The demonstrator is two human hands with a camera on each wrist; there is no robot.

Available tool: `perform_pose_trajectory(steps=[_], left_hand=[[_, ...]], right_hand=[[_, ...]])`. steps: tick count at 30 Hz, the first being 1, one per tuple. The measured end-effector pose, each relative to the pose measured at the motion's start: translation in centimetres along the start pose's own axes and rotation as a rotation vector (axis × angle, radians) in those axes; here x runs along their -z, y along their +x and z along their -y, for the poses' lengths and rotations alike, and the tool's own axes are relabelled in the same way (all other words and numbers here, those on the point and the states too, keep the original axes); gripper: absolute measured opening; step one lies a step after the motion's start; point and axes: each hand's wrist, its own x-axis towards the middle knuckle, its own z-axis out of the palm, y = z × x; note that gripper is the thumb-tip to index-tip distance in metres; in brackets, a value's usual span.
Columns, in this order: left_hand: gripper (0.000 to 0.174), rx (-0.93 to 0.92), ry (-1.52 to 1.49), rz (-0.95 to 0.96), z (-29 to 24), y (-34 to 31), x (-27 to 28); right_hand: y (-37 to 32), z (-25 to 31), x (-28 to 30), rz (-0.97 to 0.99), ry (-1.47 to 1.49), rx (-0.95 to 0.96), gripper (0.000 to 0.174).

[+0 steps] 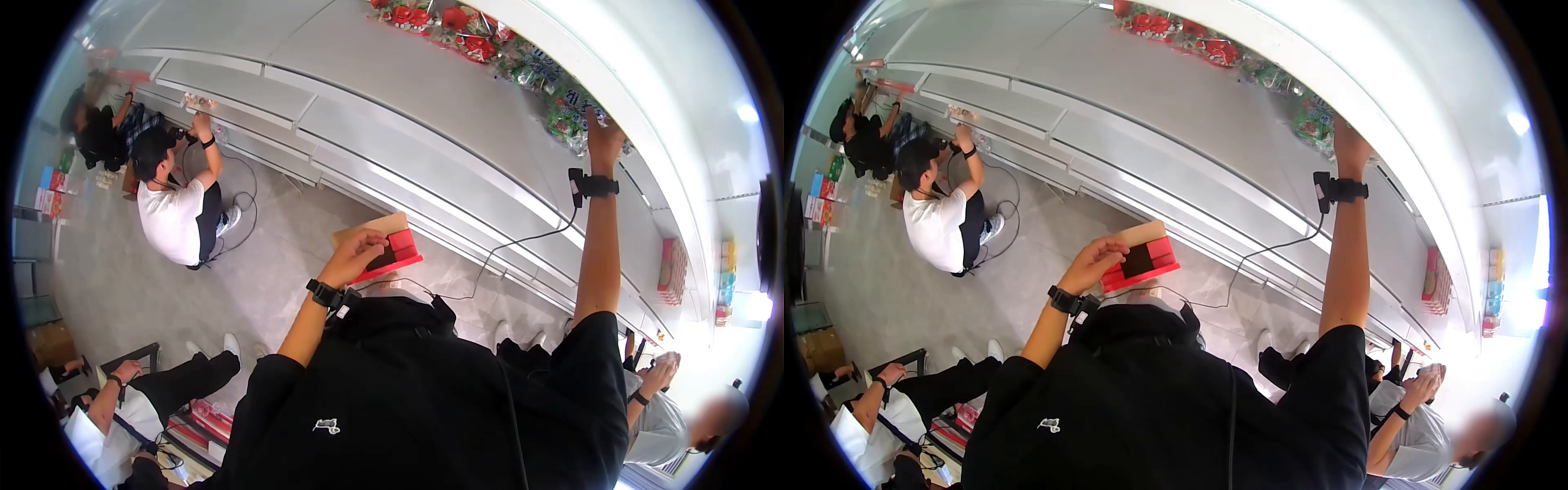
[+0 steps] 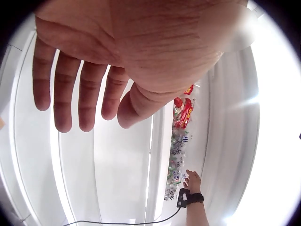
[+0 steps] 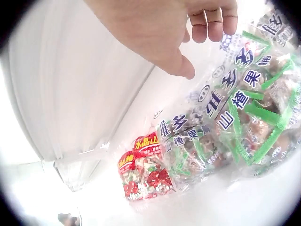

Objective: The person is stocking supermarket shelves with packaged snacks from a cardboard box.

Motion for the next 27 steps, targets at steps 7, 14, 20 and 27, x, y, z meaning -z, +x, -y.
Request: perform_pose_trajectory(steps=[7, 14, 20, 27], left_hand=[[0.029, -0.016, -0.011, 0.010, 0.4, -0.1, 0.2], [0.028, 0.002, -0.010, -0.003, 0.9, 0.1, 1.2], [0.028, 0.014, -0.030, 0.010, 1.2, 0.1, 1.4], [0.028, 0.029, 0.016, 0.013, 0.0, -0.2, 1.2]], right_hand=[[1.0, 4.1, 0.1, 0.175, -0.129, 0.079, 0.062], [1.5, -2.0, -0.6, 0.270, -0.169, -0.009, 0.074], [0.4, -2.4, 0.8, 0.233, -0.105, -0.179, 0.088], [-1.9, -4.9, -0.7, 0.253, 0.182, -0.454, 0.103]])
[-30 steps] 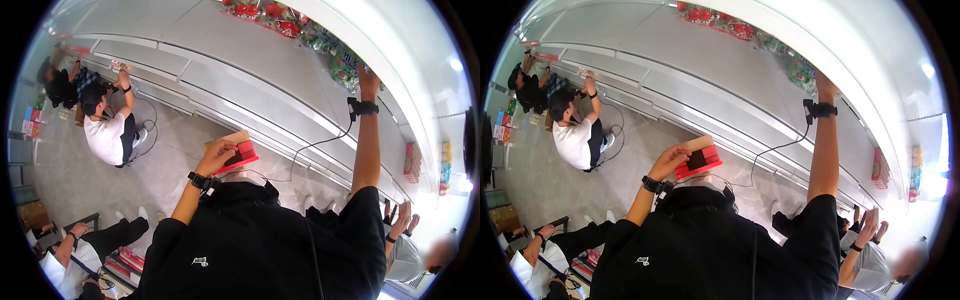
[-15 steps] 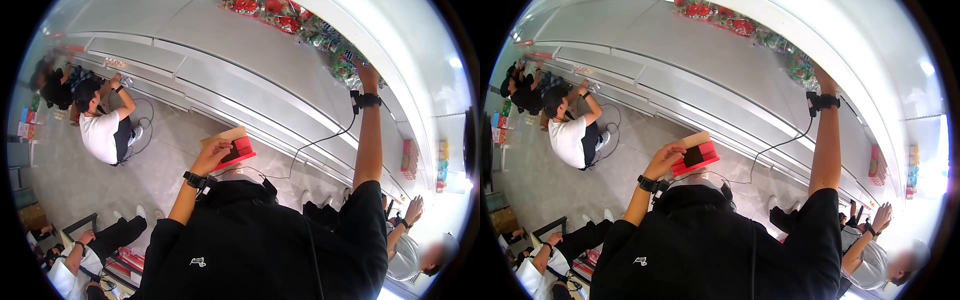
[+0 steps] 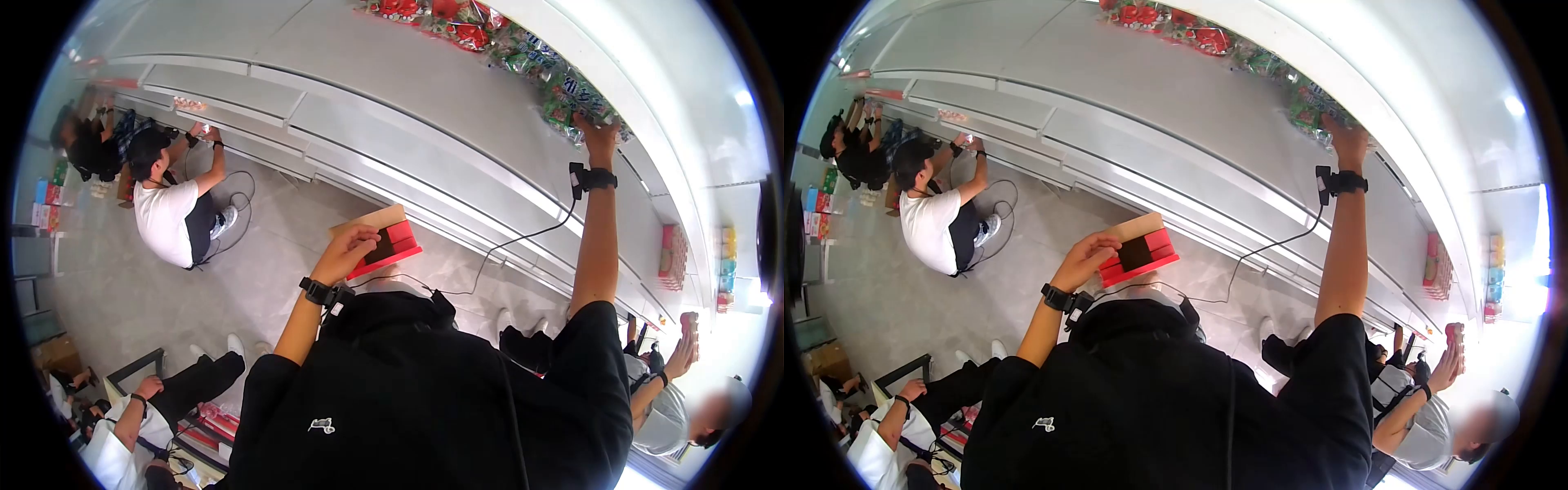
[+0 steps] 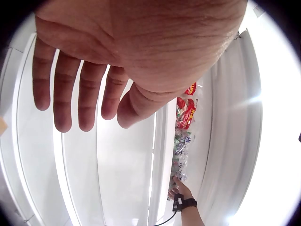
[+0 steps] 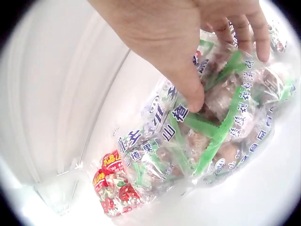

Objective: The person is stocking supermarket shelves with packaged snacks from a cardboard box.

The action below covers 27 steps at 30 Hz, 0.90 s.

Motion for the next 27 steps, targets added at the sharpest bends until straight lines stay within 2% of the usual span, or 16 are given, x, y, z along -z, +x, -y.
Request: perform_pose_trajectory(steps=[2, 4, 7, 10, 16, 19, 21, 23, 27], left_hand=[[0.028, 0.007, 0.003, 0.002, 0.2, 0.2, 0.1], [0.028, 0.014, 0.001, 0.001, 0.4, 0.2, 0.2], [0.028, 0.025, 0.002, -0.003, 0.4, 0.2, 0.2], [0.028, 0.014, 0.019, 0.013, 0.3, 0.2, 0.2], [0.028, 0.010, 0.018, 0.030, 0.6, 0.3, 0.0], [0.028, 0.027, -0.024, 0.012, 0.5, -0.1, -0.5], [0.028, 0.019, -0.010, 0.011, 0.6, -0.1, -0.3], [0.028, 0.017, -0.008, 0.007, 0.9, 0.1, 0.0], [0.029, 0.024, -0.009, -0.013, 1.4, 0.0, 0.4]], right_hand=[[-0.7, 0.2, 0.3, 0.064, 0.128, -0.007, 0.093], [-0.9, -0.4, 0.5, 0.095, 0.217, 0.078, 0.079], [-2.0, -0.7, 1.3, 0.070, 0.249, -0.049, 0.058], [-2.8, -0.5, 2.5, 0.105, 0.360, -0.139, 0.047], [-3.1, 0.5, 3.6, 0.239, 0.605, -0.077, 0.034], [-1.6, 2.1, 2.0, 0.291, 0.736, -0.079, 0.027], [-0.7, 3.3, 0.0, 0.308, 0.764, 0.024, 0.025], [0.9, 3.9, -2.2, 0.296, 0.806, 0.016, 0.024], [2.2, 4.8, -5.9, 0.222, 0.834, -0.142, 0.025]])
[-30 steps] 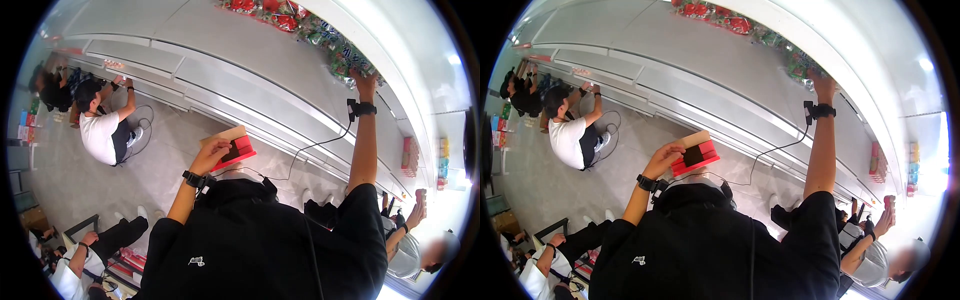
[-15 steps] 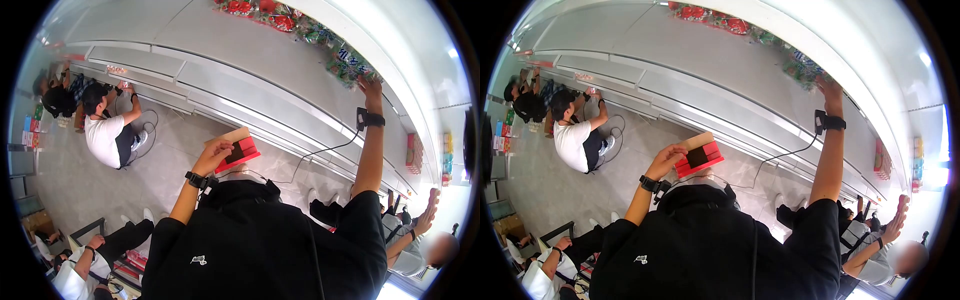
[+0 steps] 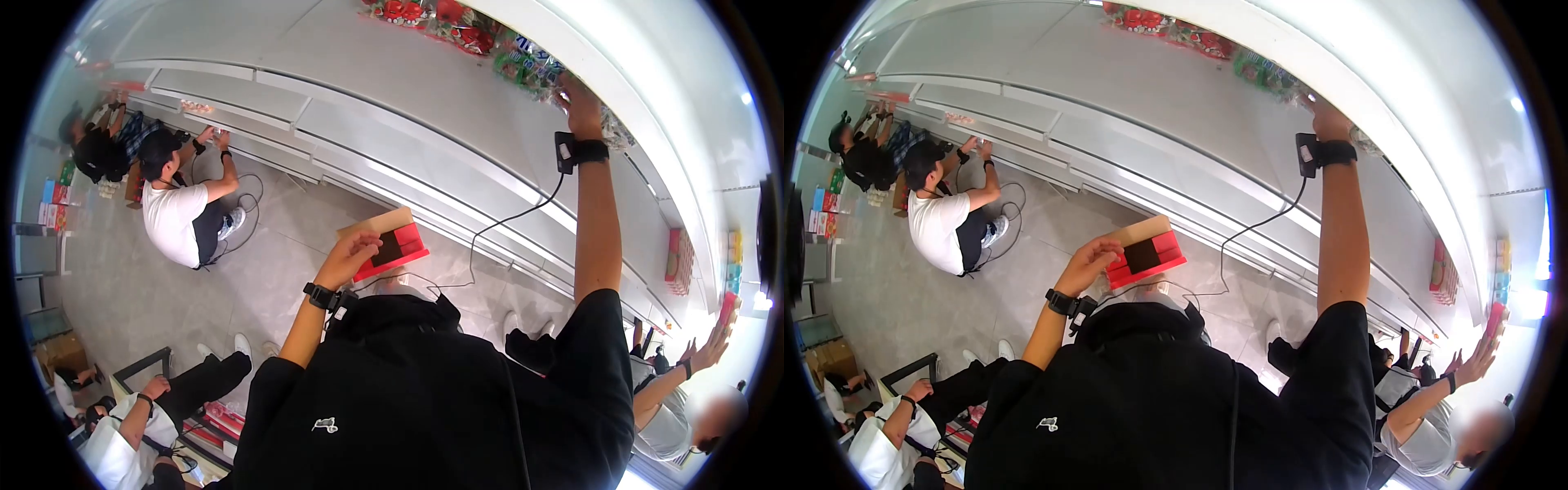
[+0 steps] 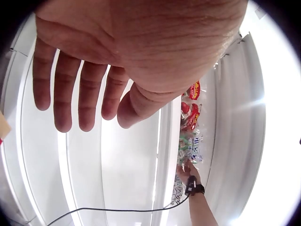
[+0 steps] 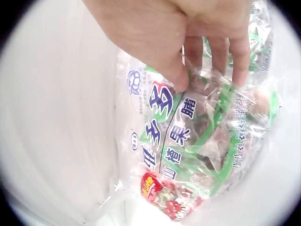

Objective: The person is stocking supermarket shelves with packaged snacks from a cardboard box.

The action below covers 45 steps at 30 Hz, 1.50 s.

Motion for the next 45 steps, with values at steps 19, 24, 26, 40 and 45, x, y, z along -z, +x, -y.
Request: perform_pose_trajectory(steps=[19, 24, 26, 40, 45], left_hand=[[0.028, 0.023, 0.027, 0.093, -0.5, 0.2, -0.4], [0.028, 0.049, 0.025, 0.088, -1.3, 0.0, -0.6], [0.028, 0.046, 0.041, 0.084, -1.4, -0.1, -0.5], [0.030, 0.042, 0.118, 0.051, -2.0, -0.6, -0.2], [0.031, 0.060, 0.109, 0.043, -2.5, -0.6, -0.5]], right_hand=[[-4.6, 0.5, -4.3, -0.011, -0.873, 0.305, 0.094], [-5.8, -0.6, -5.0, -0.222, -0.774, 0.349, 0.090], [-5.1, -1.6, -4.9, -0.302, -0.768, 0.377, 0.090], [-3.9, -4.1, -3.6, -0.282, -0.831, 0.382, 0.102], [-3.8, -4.7, -4.1, -0.327, -0.878, 0.344, 0.109]])
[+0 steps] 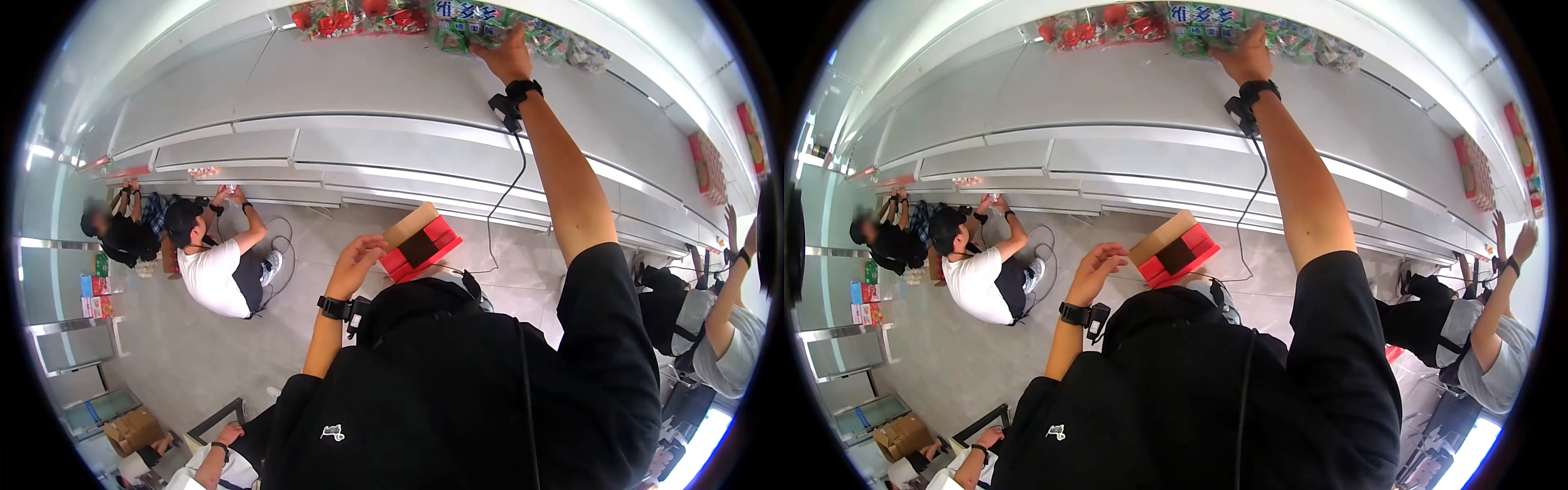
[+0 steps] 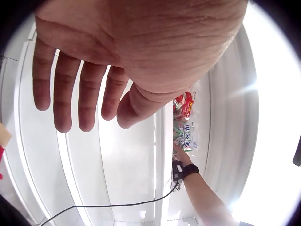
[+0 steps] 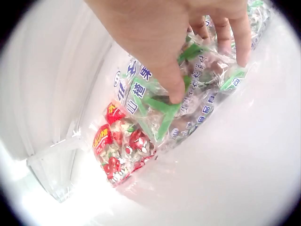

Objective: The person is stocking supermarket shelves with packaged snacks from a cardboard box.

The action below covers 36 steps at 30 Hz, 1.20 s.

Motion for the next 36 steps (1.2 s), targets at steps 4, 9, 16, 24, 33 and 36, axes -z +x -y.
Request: perform_pose_trajectory(steps=[4, 9, 16, 24, 33, 36], left_hand=[[0.030, -0.025, 0.076, 0.022, 0.3, 0.2, 0.0], [0.031, -0.035, 0.066, -0.006, 0.3, 0.1, 0.2], [0.032, -0.008, 0.043, -0.038, 0.2, -0.2, 0.4], [0.032, -0.004, 0.062, -0.031, 0.3, 0.1, 0.7], [0.031, -0.003, 0.036, -0.071, 0.4, 0.1, 0.6], [0.032, 0.013, 0.009, -0.088, 0.4, 0.0, 0.4]], right_hand=[[0.3, -1.0, -0.5, 0.001, 0.056, -0.041, 0.104], [1.2, -1.2, -0.5, 0.011, 0.071, -0.117, 0.099], [2.0, -2.6, -1.0, 0.076, 0.065, -0.091, 0.101], [1.3, -2.0, 2.6, 0.066, 0.285, -0.128, 0.092], [7.5, -13.1, 6.0, -0.122, 0.147, -0.080, 0.062], [7.7, -12.9, 6.3, 0.023, 0.163, -0.128, 0.069]])
